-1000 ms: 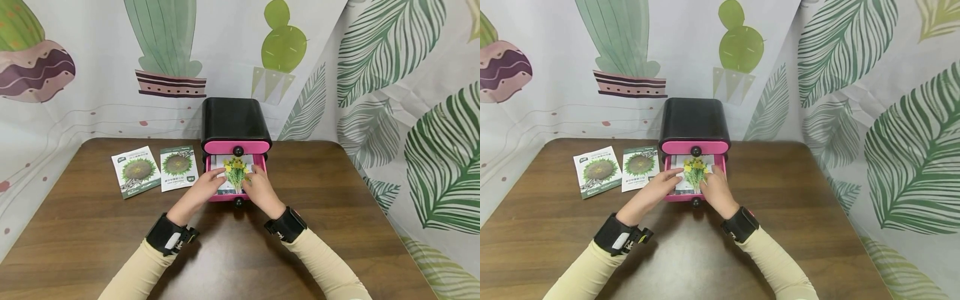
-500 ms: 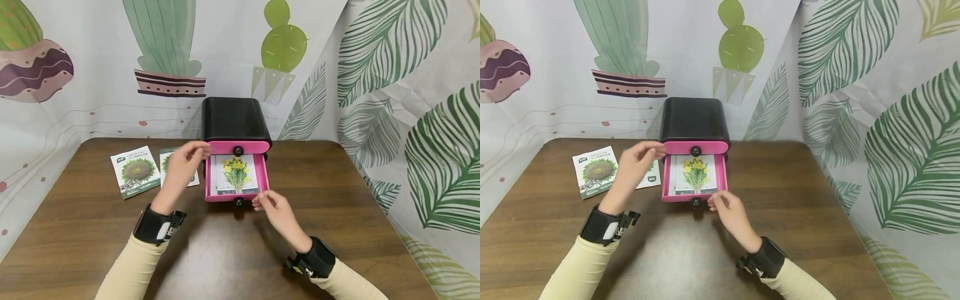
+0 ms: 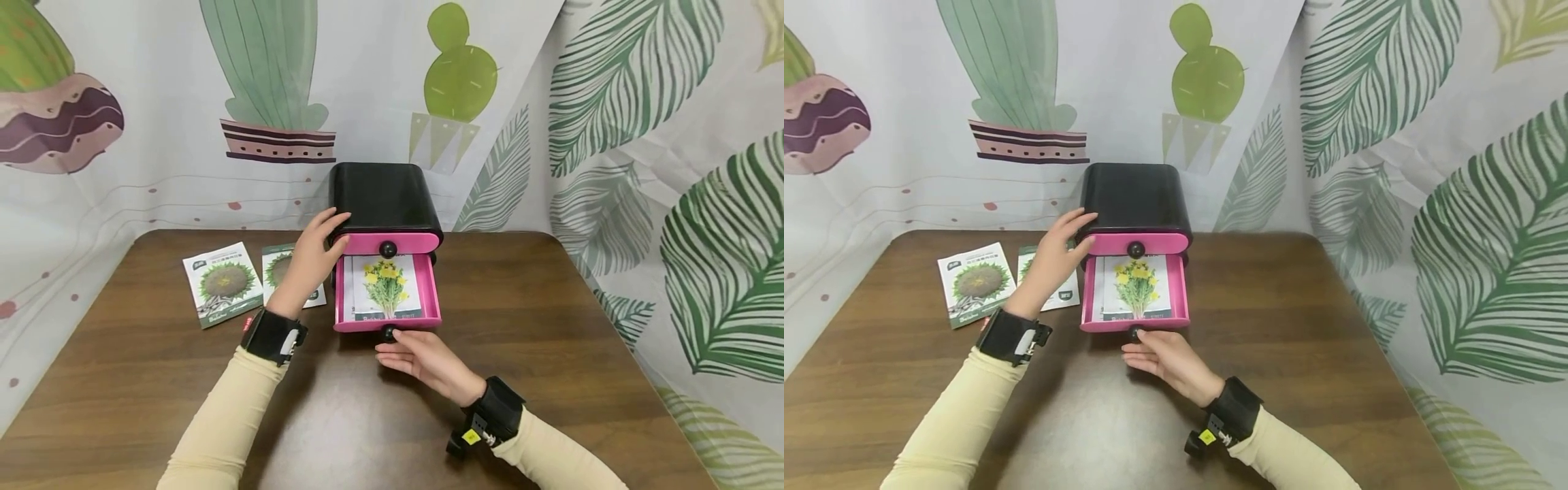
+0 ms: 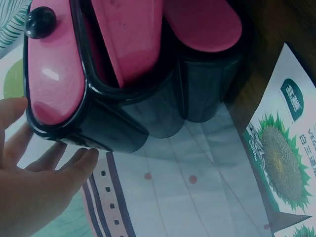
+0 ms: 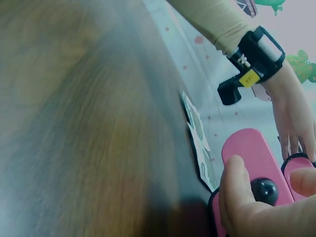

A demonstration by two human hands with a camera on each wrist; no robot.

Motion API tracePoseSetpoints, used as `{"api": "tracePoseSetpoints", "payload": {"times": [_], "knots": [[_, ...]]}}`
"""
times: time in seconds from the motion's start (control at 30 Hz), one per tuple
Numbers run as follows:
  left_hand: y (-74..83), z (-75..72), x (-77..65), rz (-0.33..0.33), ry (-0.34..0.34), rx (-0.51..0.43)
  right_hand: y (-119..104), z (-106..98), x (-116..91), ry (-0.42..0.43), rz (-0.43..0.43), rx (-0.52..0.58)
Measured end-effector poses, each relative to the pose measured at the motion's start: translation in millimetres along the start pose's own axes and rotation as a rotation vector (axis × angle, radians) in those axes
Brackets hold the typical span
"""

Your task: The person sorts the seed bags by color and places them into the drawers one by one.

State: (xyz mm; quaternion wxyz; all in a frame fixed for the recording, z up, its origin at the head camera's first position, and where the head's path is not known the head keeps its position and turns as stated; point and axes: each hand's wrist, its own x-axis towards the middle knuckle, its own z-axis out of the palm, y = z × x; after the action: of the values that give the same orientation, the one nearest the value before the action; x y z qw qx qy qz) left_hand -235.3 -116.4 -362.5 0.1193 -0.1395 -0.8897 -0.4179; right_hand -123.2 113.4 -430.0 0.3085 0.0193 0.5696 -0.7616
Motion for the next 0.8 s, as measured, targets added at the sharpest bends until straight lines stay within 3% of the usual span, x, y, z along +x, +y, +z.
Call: {"api": "tracePoseSetpoints", "payload": {"times": [0.37, 0.8], "knots": [[2.5, 0.1, 8.7, 0.003, -0.037, 0.057, -1, 5, 10, 0.043, -0.014, 0.04], [-0.9, 3.2, 4.2, -0.01, -0.012, 0.066, -12, 11, 21, 0.085, -0.086, 0.04]]}}
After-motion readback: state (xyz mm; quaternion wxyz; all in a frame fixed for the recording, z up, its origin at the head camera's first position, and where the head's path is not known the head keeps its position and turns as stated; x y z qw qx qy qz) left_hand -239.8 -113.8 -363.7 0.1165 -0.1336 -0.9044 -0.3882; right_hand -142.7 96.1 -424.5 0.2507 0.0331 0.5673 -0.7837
